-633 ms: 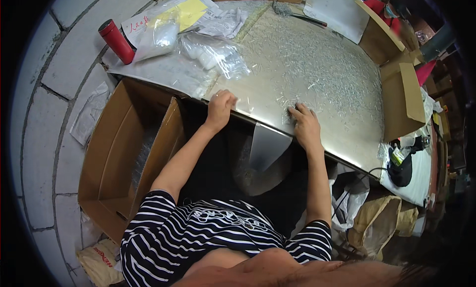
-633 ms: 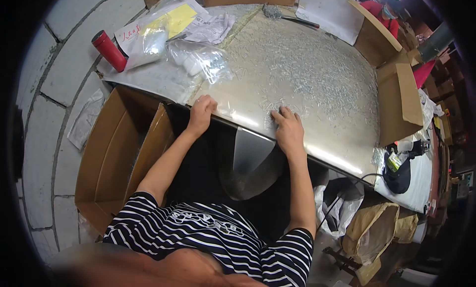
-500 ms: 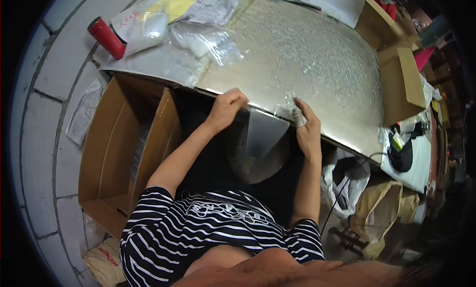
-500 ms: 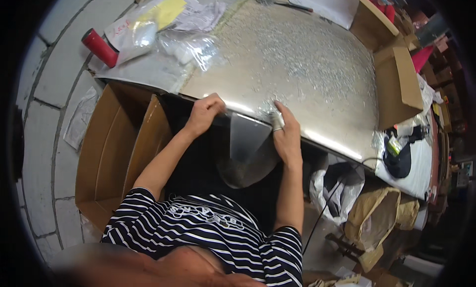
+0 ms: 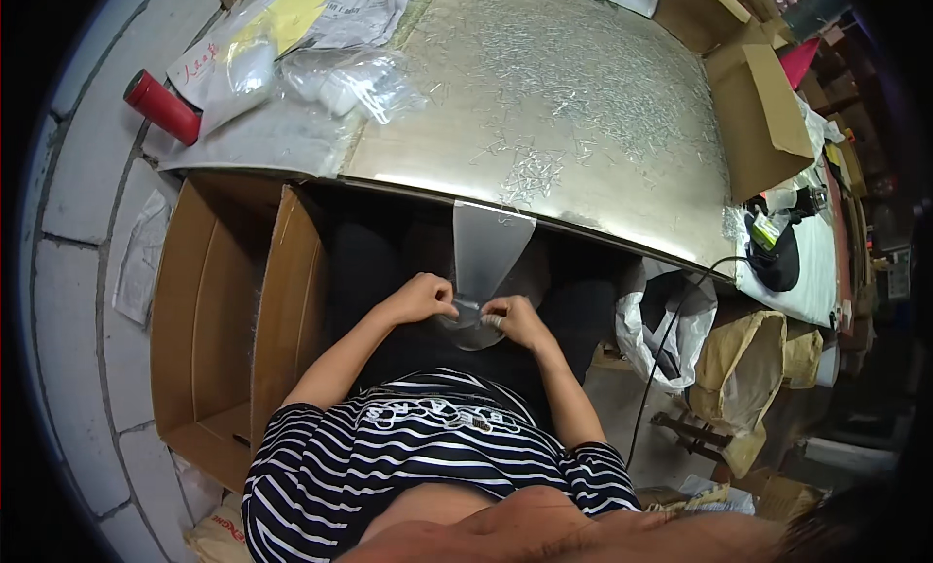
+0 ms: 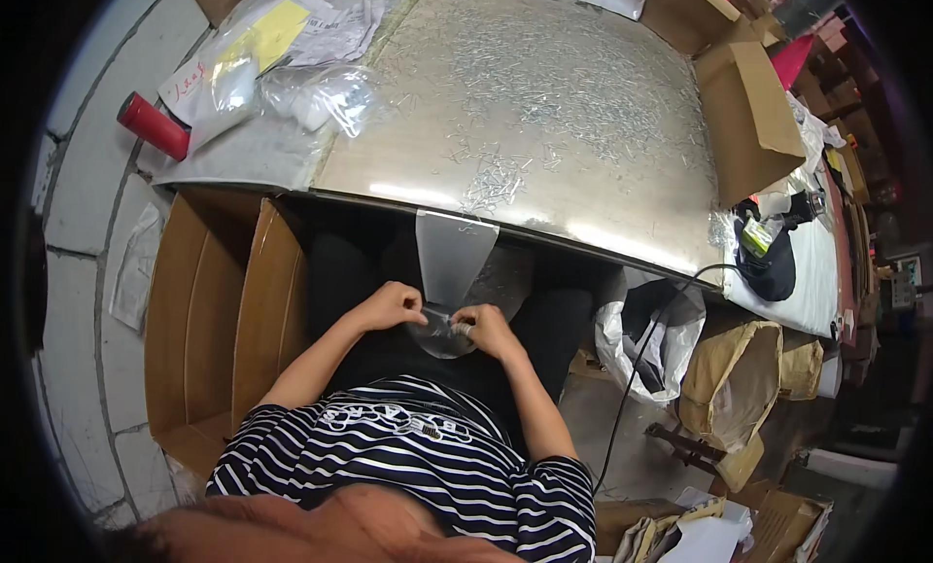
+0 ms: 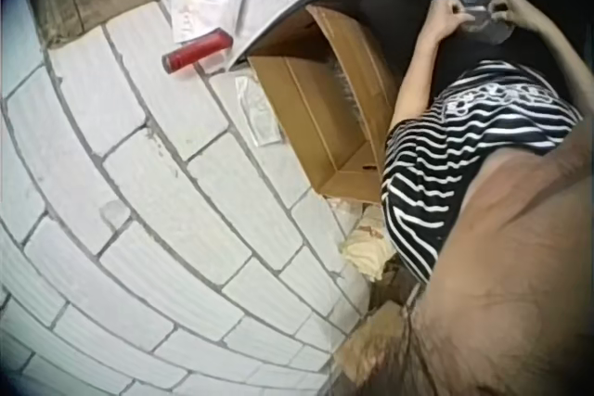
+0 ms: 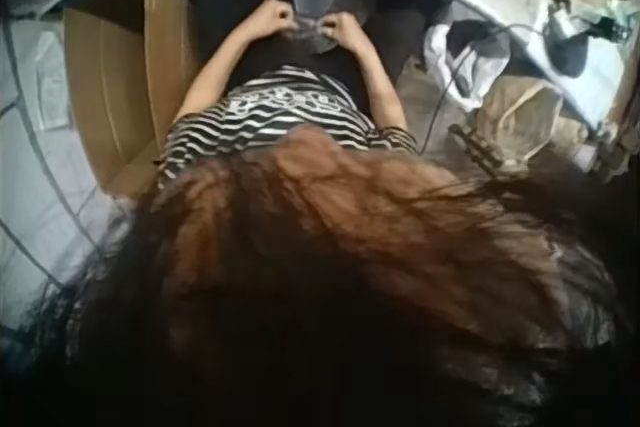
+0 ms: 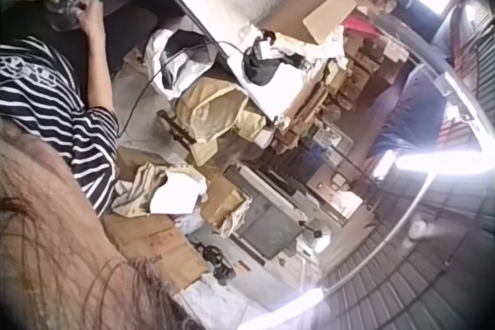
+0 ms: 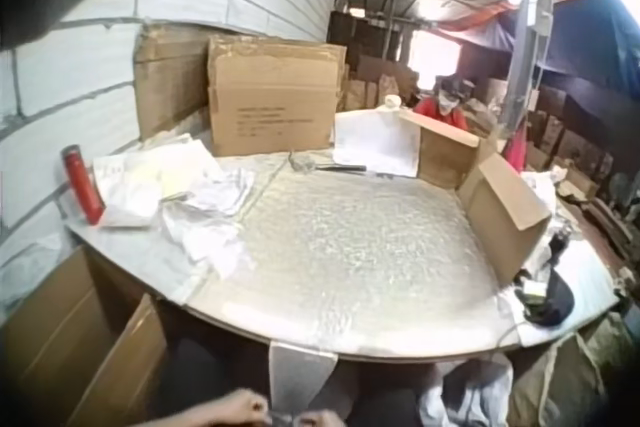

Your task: Placing small metal parts into plastic bags at a workbench.

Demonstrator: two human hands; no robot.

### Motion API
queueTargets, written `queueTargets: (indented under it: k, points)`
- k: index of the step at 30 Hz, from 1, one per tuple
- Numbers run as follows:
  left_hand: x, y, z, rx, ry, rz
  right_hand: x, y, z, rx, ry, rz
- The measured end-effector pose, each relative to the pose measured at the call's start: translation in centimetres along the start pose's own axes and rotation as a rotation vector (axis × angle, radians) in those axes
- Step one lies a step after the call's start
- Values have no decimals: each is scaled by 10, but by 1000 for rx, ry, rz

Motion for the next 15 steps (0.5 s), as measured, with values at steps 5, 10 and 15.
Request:
queueTargets:
  k: [5,10,15]
  points:
    - [4,-14,11,-26,-340,18,-83,67,7,-128,-482,133]
    - [-8,-21,19,26,-448,-661,-148,113,84,-246,-695,-148]
    - [15,21,38,39,-453,-737,-131,142,180,-334,-502,-515]
Point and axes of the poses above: each hand's wrist, its own z-axis towards the middle knuckle, its own x-axis out of the palm, y = z × x, the point moved 1 cm from there along z, towards the middle knuckle, and after that the axes turned 1 degree about z, right-handed, at the moved point
